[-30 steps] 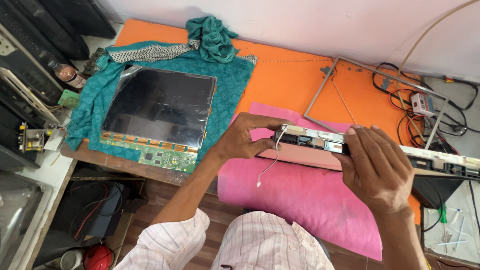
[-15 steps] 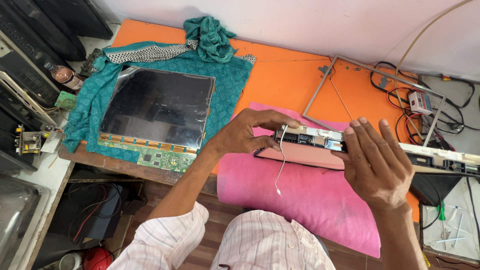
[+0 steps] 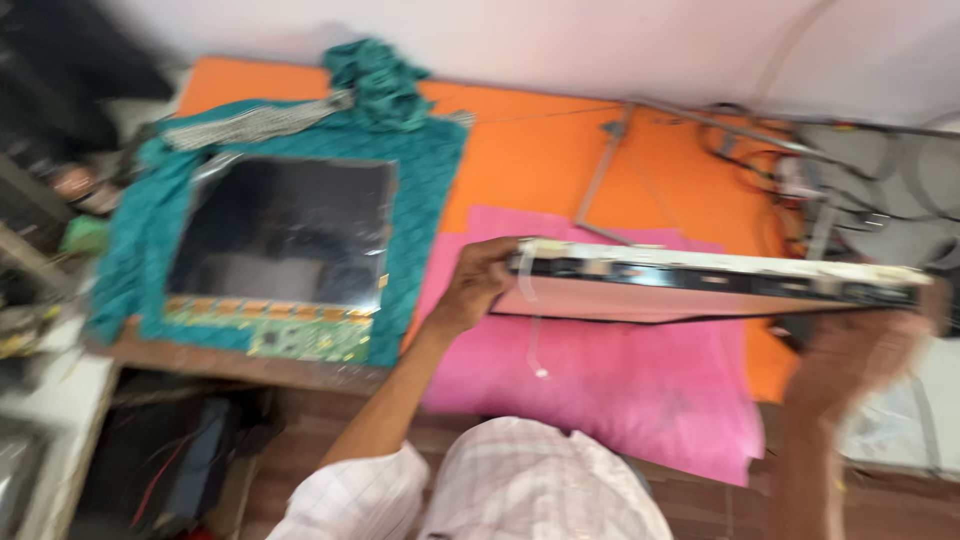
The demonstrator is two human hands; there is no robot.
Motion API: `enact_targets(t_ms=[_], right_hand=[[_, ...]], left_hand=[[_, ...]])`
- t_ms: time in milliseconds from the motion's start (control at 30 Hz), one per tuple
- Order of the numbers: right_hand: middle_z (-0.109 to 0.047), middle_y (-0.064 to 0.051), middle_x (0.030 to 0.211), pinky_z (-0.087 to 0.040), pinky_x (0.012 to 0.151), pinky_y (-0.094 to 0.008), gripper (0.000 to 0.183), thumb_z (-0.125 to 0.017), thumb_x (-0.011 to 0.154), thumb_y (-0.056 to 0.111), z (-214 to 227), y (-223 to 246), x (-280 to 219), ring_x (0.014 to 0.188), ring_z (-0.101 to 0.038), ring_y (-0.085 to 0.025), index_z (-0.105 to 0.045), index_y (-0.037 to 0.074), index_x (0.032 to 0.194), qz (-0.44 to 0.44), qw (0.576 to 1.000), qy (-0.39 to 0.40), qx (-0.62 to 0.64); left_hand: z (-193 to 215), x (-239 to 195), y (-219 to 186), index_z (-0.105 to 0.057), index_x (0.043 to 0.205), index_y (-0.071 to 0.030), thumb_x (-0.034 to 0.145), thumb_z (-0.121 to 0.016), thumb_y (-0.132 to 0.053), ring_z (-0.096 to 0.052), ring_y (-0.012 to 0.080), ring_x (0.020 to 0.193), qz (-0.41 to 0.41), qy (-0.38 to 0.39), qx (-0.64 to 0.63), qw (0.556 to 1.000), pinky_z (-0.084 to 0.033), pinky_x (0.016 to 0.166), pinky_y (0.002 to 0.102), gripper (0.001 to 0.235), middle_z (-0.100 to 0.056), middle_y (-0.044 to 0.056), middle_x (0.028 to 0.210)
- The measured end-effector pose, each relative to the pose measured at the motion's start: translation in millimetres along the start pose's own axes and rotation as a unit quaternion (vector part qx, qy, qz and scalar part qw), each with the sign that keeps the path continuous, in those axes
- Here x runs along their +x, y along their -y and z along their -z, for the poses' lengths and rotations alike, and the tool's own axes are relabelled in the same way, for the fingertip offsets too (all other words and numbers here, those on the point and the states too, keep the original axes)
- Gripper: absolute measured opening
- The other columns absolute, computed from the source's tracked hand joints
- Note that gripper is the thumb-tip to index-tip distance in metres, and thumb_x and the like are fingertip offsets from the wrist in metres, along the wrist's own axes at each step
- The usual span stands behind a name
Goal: The person assembles an LCD panel by aligning and snapping a black plastic frame onto a white backlight sheet. They then remove the frame, inspect the backlight, and reattach the frame, handling the components by hand on a pink foam pad.
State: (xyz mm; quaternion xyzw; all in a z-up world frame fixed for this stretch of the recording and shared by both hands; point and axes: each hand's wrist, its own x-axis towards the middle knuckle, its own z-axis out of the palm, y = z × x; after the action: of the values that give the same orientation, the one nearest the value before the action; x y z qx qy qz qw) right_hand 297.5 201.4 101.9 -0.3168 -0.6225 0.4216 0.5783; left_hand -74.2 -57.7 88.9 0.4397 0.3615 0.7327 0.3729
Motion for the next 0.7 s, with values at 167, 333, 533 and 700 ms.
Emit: enact_targets(t_ms=[167, 333, 533, 700], right_hand=[[-0.065, -0.009, 0.141, -0.046, 0.070, -0.022, 0.054, -0.063, 0.112, 0.025, -39.8, 43.3, -4.7, 0.088, -0.055, -0.006, -0.044, 0.002, 0.156, 0.000, 0.998, 0.063, 0.017], [-0.068, -0.006, 0.109, -0.045, 0.066, -0.023, 0.023, -0.063, 0.110, 0.003, -59.2, 72.6, 9.1, 0.076, -0.055, -0.006, -0.060, -0.002, 0.132, 0.030, 0.994, 0.014, -0.102], [-0.067, -0.003, 0.094, -0.050, 0.073, -0.023, 0.016, -0.060, 0.110, 0.003, -59.0, 69.1, 11.5, 0.084, -0.059, -0.007, -0.065, -0.005, 0.123, 0.134, 0.974, -0.001, -0.183], [-0.063, -0.004, 0.075, -0.043, 0.061, -0.025, 0.011, -0.064, 0.106, 0.005, -51.6, 69.6, 14.6, 0.066, -0.052, -0.007, -0.068, -0.004, 0.111, 0.076, 0.968, 0.001, -0.240]], left_hand=[[-17.9, 6.9, -1.8, -0.057, 0.143, 0.009, 0.107, -0.062, -0.043, -0.062, 0.0293, 0.131, -0.051, -0.057, -0.083, 0.994, -0.045, 0.116, 0.042, 0.063, -0.065, 0.022, 0.141], [-27.8, 11.3, -32.3, -0.052, 0.148, 0.005, 0.104, -0.065, -0.043, -0.063, 0.0372, 0.134, -0.087, -0.044, -0.055, 0.994, -0.046, 0.120, 0.048, 0.066, -0.064, 0.029, 0.139], [-31.0, 13.9, -44.5, -0.052, 0.142, 0.005, 0.105, -0.064, -0.034, -0.064, 0.0383, 0.130, -0.086, -0.052, -0.058, 0.993, -0.049, 0.113, 0.045, 0.055, -0.062, 0.033, 0.137], [-23.9, 9.1, -34.1, -0.053, 0.139, 0.004, 0.102, -0.068, -0.027, -0.068, 0.0325, 0.117, -0.065, -0.092, -0.067, 0.991, -0.057, 0.092, 0.037, 0.051, -0.067, 0.028, 0.131]])
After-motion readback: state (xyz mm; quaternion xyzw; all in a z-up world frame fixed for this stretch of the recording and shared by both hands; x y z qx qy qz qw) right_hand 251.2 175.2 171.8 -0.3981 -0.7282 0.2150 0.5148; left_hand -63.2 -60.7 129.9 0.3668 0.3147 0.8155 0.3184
